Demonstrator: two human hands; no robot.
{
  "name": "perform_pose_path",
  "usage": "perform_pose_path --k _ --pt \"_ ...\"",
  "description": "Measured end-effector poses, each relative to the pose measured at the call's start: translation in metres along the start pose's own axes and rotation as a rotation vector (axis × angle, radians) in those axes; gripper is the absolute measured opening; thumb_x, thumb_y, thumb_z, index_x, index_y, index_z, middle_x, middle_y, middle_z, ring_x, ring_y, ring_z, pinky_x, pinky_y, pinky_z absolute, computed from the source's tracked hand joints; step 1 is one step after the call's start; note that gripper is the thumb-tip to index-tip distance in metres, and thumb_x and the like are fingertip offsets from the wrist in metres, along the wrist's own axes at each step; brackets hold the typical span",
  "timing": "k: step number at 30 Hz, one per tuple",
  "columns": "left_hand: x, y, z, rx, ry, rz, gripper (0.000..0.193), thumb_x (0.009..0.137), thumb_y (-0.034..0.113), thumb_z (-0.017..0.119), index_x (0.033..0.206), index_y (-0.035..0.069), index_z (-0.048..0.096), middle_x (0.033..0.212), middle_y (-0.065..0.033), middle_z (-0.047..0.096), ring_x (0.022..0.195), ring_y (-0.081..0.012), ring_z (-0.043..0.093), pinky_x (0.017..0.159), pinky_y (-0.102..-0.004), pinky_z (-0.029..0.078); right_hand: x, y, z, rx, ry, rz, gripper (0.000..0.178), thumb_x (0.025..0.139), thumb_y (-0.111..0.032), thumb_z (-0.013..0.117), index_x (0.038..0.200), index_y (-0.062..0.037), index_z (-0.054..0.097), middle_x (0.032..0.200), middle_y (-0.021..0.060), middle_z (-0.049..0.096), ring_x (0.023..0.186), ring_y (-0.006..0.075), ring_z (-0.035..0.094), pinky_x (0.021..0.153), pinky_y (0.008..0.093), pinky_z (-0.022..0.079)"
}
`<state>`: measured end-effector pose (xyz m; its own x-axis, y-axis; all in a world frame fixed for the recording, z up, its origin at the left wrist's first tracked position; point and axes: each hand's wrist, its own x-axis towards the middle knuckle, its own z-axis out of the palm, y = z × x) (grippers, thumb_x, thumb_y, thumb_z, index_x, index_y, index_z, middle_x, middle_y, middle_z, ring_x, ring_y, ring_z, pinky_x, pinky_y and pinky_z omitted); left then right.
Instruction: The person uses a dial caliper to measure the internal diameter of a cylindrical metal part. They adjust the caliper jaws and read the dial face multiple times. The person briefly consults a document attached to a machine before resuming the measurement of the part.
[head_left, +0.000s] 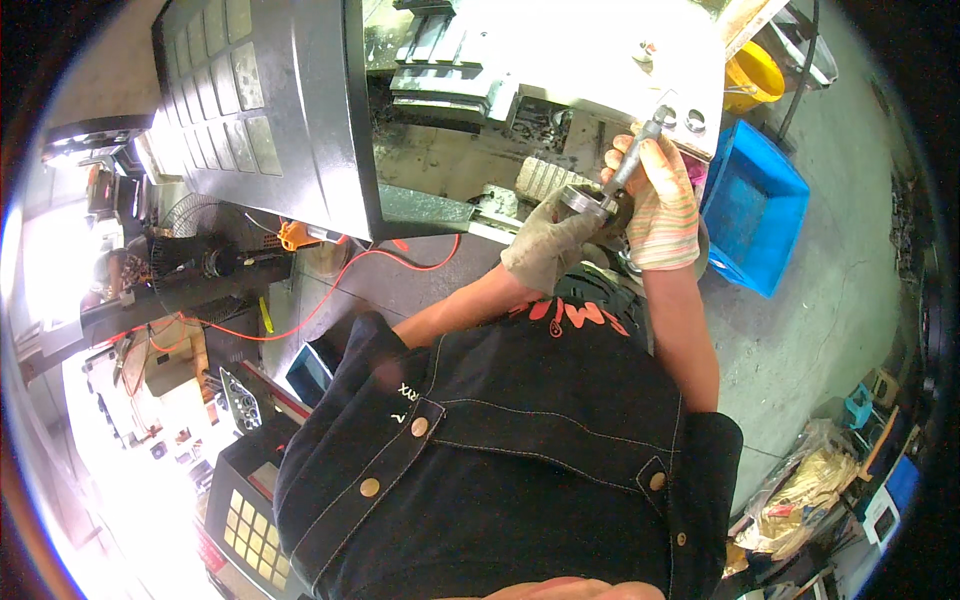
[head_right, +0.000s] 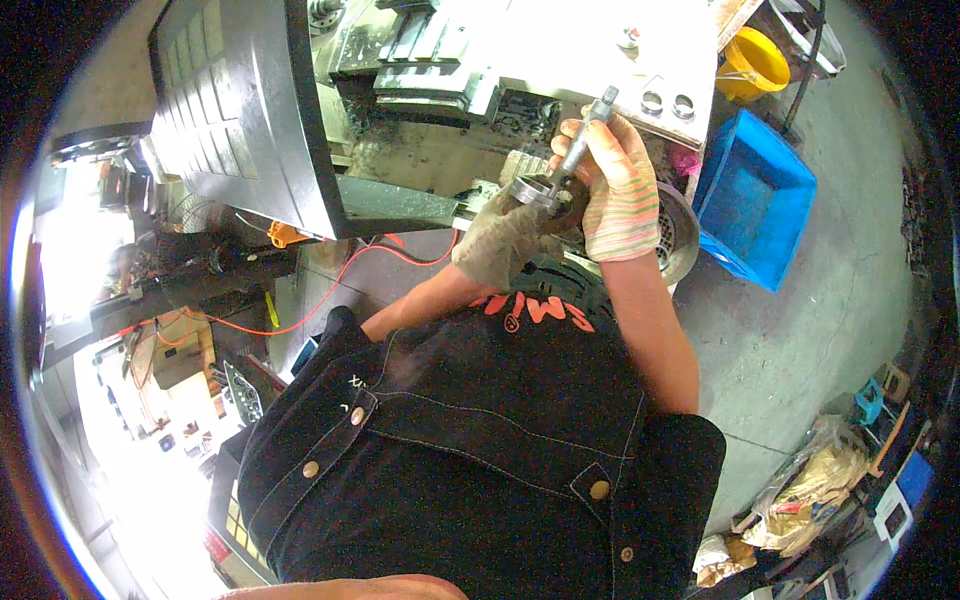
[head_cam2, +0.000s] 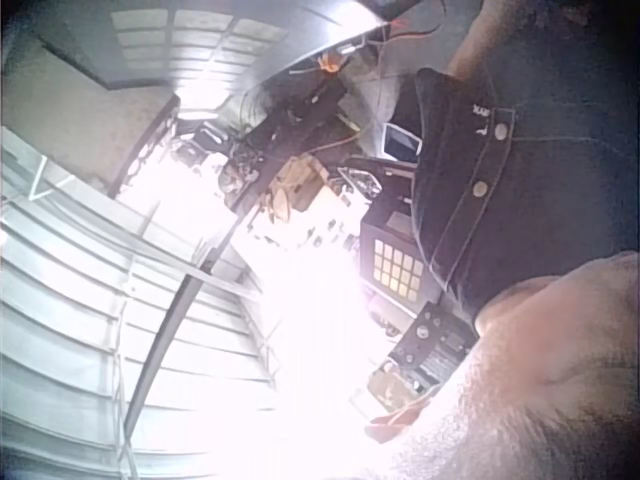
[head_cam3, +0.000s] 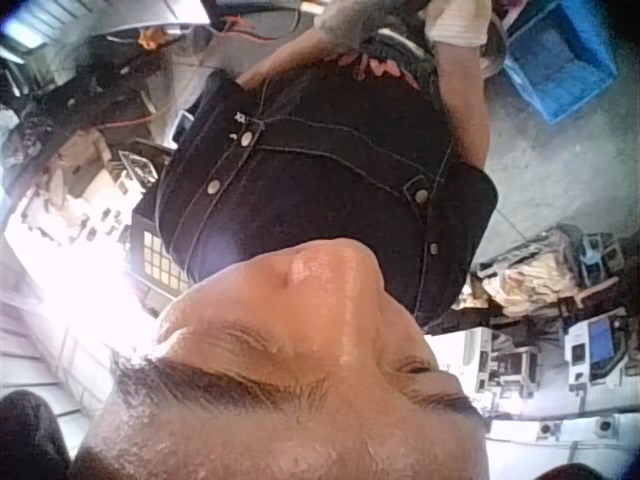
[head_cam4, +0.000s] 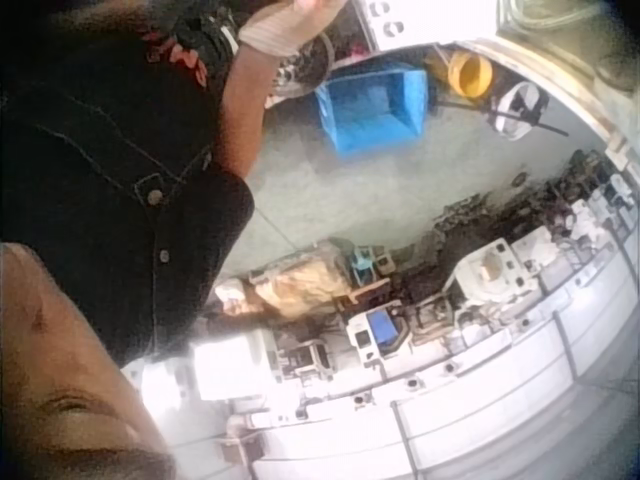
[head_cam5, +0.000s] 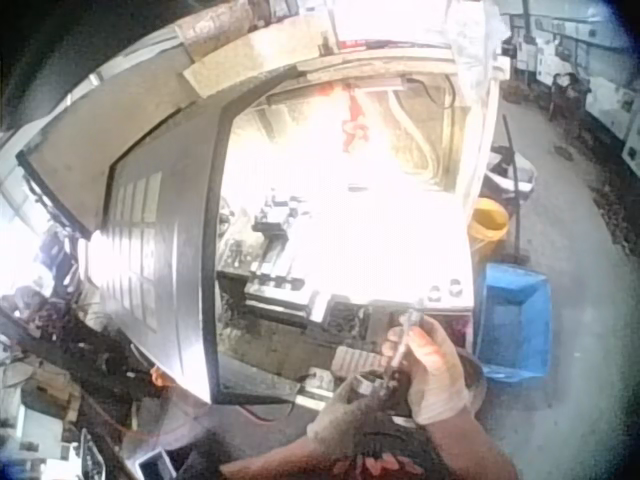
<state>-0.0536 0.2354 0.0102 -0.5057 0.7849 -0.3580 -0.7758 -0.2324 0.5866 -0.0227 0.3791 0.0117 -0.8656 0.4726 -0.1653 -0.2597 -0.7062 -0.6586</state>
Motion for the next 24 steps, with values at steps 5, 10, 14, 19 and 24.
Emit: perform_pose_path --k 5,10,14,19,24 --pt "0.003 -0.01 -0.013 0.673 -0.069 0.239 0.03 0.084 0.014 0.059 0.11 0.003 0.048 0.1 -0.01 0.058 0.084 -0.0242 0.062 0.064 -0.0355 0.053 -0.003 0.004 -0.006 0.039 0.035 0.008 0.027 0.081 -0.02 0.063 0.102 -0.0051 0.055 0.088 0.0103 0.06 0.078 0.0214 0.059 0.068 0.0346 0.05" --pt "0.002 -0.006 -0.007 -0.051 0.035 -0.088 0.03 0.085 0.015 0.059 0.11 0.004 0.048 0.099 -0.0094 0.059 0.084 -0.0236 0.062 0.066 -0.0362 0.053 -0.005 0.005 -0.01 0.04 0.045 0.009 0.03 0.081 -0.021 0.065 0.104 -0.0053 0.055 0.089 0.0102 0.06 0.079 0.0212 0.059 0.068 0.0346 0.05" --pt "0.004 -0.007 -0.005 0.195 0.033 -0.07 0.03 0.084 0.012 0.06 0.111 0.004 0.049 0.101 -0.0081 0.058 0.087 -0.0215 0.061 0.067 -0.0349 0.053 -0.006 0.006 -0.012 0.041 0.046 -0.001 0.032 0.08 -0.022 0.065 0.105 -0.0051 0.054 0.09 0.0104 0.06 0.079 0.0213 0.059 0.069 0.0348 0.05" --pt "0.003 -0.006 -0.006 0.049 0.021 -0.09 0.03 0.084 0.012 0.06 0.112 0.005 0.05 0.103 -0.0059 0.057 0.092 -0.0177 0.058 0.066 -0.0324 0.054 -0.008 0.007 -0.01 0.033 0.066 -0.012 0.033 0.08 -0.023 0.066 0.105 -0.0049 0.054 0.091 0.0104 0.06 0.079 0.0212 0.059 0.069 0.0349 0.05" --pt "0.004 -0.009 -0.005 0.123 0.073 -0.053 0.031 0.081 0.011 0.064 0.108 0.003 0.051 0.095 -0.006 0.059 0.077 -0.0149 0.06 0.062 -0.0303 0.053 -0.011 0.006 -0.009 0.025 0.092 -0.021 0.034 0.08 -0.023 0.065 0.106 -0.0048 0.054 0.091 0.0103 0.06 0.08 0.0209 0.059 0.07 0.0351 0.051"
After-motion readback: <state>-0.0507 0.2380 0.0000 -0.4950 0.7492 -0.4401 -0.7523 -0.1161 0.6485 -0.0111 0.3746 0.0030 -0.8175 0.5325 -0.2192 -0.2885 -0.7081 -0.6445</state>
